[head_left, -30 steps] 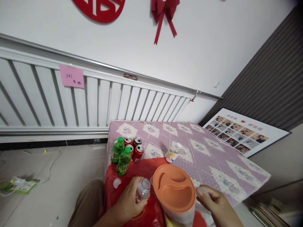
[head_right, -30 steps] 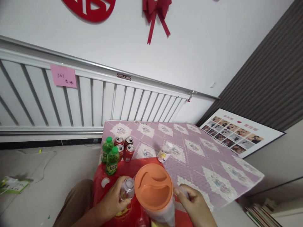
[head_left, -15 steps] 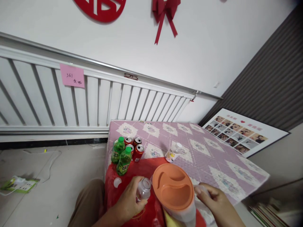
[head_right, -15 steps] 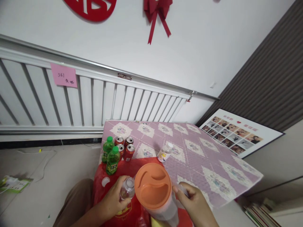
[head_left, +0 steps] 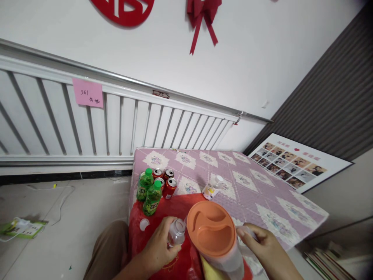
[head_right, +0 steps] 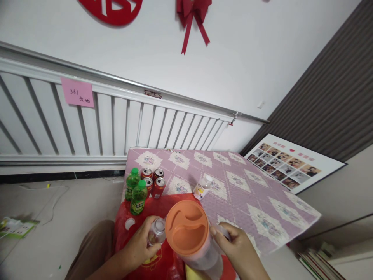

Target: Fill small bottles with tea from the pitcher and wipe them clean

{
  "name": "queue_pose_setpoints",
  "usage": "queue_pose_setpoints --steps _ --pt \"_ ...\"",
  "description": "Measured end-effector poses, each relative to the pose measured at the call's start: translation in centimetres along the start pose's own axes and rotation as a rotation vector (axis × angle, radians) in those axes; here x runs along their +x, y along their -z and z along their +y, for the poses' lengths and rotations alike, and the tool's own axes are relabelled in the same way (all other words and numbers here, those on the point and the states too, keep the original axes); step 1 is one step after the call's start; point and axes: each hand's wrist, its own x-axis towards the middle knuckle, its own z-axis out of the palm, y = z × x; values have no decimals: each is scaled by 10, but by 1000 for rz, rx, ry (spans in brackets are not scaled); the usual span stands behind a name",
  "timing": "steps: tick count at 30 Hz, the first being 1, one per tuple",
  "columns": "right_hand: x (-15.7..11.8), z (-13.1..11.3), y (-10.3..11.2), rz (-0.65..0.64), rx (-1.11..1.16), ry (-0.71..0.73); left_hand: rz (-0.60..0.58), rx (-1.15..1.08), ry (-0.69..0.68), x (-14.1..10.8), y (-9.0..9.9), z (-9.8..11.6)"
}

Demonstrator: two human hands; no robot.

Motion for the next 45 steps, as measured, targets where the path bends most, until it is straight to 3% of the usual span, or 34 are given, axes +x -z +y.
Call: queue_pose_setpoints --steps 45 --pt "10 5 -1 -150 -178 4 4 22 5 0 -1 -6"
